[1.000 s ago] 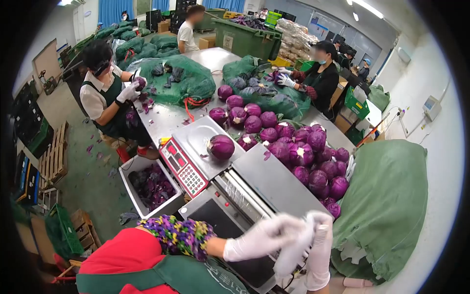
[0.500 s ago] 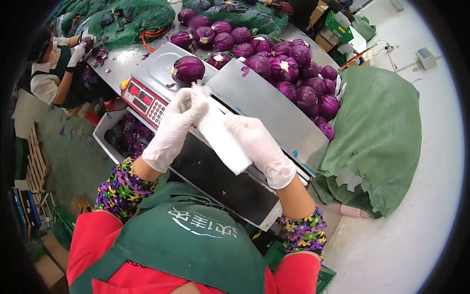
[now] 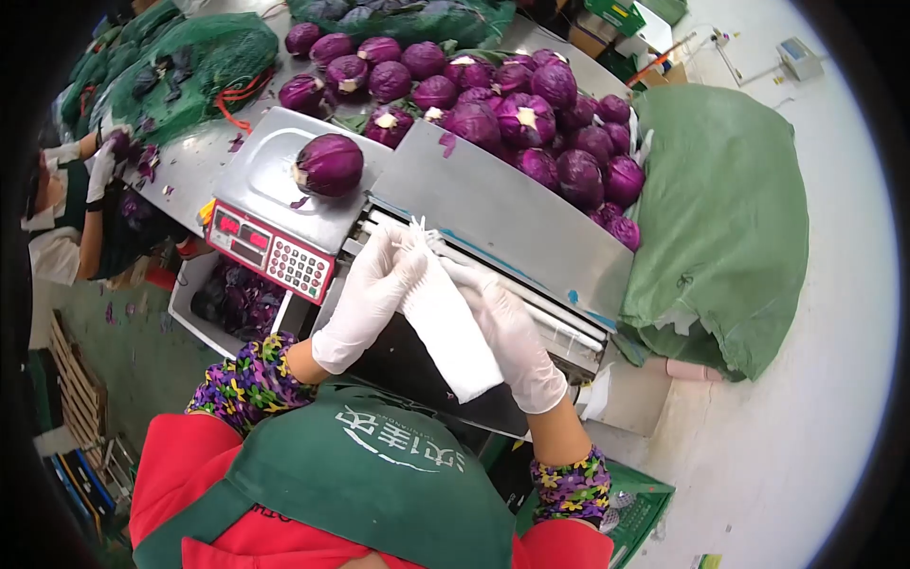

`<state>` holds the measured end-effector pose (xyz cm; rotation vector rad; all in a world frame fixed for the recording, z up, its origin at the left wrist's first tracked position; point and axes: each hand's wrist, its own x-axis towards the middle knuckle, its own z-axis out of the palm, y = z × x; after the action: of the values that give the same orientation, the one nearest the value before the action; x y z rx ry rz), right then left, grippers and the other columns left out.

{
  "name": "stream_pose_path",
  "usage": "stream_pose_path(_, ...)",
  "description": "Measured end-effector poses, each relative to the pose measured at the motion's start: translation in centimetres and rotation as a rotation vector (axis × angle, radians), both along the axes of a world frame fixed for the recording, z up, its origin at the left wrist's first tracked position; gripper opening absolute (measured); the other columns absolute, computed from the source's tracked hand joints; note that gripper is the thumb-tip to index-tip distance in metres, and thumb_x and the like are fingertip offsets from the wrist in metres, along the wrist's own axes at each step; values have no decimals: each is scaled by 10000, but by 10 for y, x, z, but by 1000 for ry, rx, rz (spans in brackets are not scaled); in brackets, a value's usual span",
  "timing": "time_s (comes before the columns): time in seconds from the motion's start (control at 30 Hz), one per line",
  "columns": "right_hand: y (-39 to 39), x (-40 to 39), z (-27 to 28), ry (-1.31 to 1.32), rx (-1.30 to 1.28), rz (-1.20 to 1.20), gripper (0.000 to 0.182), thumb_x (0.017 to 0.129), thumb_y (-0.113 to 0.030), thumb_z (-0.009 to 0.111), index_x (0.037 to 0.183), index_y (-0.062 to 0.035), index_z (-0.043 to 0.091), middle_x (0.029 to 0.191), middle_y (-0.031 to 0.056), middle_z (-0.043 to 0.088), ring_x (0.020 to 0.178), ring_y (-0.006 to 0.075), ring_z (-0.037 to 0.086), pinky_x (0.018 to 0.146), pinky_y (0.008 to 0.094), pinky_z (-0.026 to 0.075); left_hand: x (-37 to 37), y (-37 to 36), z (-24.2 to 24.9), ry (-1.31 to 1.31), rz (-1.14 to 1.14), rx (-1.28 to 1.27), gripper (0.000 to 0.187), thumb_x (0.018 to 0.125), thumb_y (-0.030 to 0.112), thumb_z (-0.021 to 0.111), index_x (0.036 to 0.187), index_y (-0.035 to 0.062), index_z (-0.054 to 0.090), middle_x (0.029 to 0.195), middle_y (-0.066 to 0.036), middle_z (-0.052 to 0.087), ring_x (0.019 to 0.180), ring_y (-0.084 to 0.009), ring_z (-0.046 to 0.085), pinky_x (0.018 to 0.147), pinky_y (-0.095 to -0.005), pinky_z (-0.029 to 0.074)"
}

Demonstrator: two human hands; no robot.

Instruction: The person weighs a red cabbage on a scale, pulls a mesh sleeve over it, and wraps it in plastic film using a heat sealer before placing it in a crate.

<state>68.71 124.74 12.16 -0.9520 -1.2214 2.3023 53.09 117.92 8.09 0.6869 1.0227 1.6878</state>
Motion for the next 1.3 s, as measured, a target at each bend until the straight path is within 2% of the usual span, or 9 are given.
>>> stream_pose_path(0.27,-21,7,-26,-44,565,-189,497,957,-177,571,1408,-23,431,1366,105,492,1265,190,457,1091,326,336,38,-6,3,755,130,62,173,854,81,622,999,-3,667,1085,-146,610,1086,-269,543,940,-378,417)
stream_pose_path(0.37,-29,58,-21,-207,813,-268,263,909,-181,617,1138,-50,620,1049,118,631,997,244,607,891,337,475,11,-33,-39,823,49,-93,292,1006,143,486,1248,-13,536,1114,-86,609,963,-159,597,861,-293,496)
stream_pose_path(0.4,-22,88,-29,-348,888,-198,231,903,-195,616,1084,-55,645,1019,132,650,965,259,628,864,345,488,-12,-48,-54,-104,-40,-77,298,1021,172,462,1233,-19,550,1096,-95,603,963,-158,579,864,-290,477)
stream_pose_path(0.43,-12,120,-40,-445,1062,-243,226,894,-222,605,1023,-50,673,958,139,676,928,258,650,821,341,504,-23,-54,-39,793,214,-196,310,1029,207,450,1208,-22,558,1094,-100,598,978,-159,562,876,-289,454)
stream_pose_path(0.6,41,312,-35,-1081,707,-113,246,862,-249,599,976,-51,690,927,133,700,873,270,665,798,356,510,-85,-119,-51,706,430,-411,312,1036,206,430,1134,-55,571,1142,-136,625,1036,-207,597,926,-325,466)
stream_pose_path(0.8,113,433,-106,-1497,710,111,255,768,-267,637,932,-83,702,1020,154,692,906,323,661,811,400,515,-214,-313,-180,1841,-119,-1070,268,977,125,528,1166,-58,581,1140,-160,642,1038,-210,617,905,-324,480)
stream_pose_path(1.03,82,385,-193,-1520,817,215,403,733,-283,709,1034,-14,703,1152,283,620,1056,343,633,851,431,521,-195,-414,-200,1335,-2,-1126,286,985,136,523,1193,-54,570,1171,-149,629,1062,-207,604,919,-323,479)
stream_pose_path(1.17,107,386,-138,-1401,793,68,327,784,-352,670,910,-53,709,834,163,661,868,327,667,771,407,522,-57,-250,-102,649,33,-735,364,1003,163,508,1313,-28,489,1299,-126,554,1115,-228,576,954,-341,479)
stream_pose_path(1.3,76,258,-42,-309,1082,-19,241,816,-215,591,1007,-148,722,957,58,686,897,209,638,810,323,497,83,-92,15,219,-364,-452,1016,785,628,673,1533,171,160,1436,-184,397,1216,-317,517,936,-424,488)
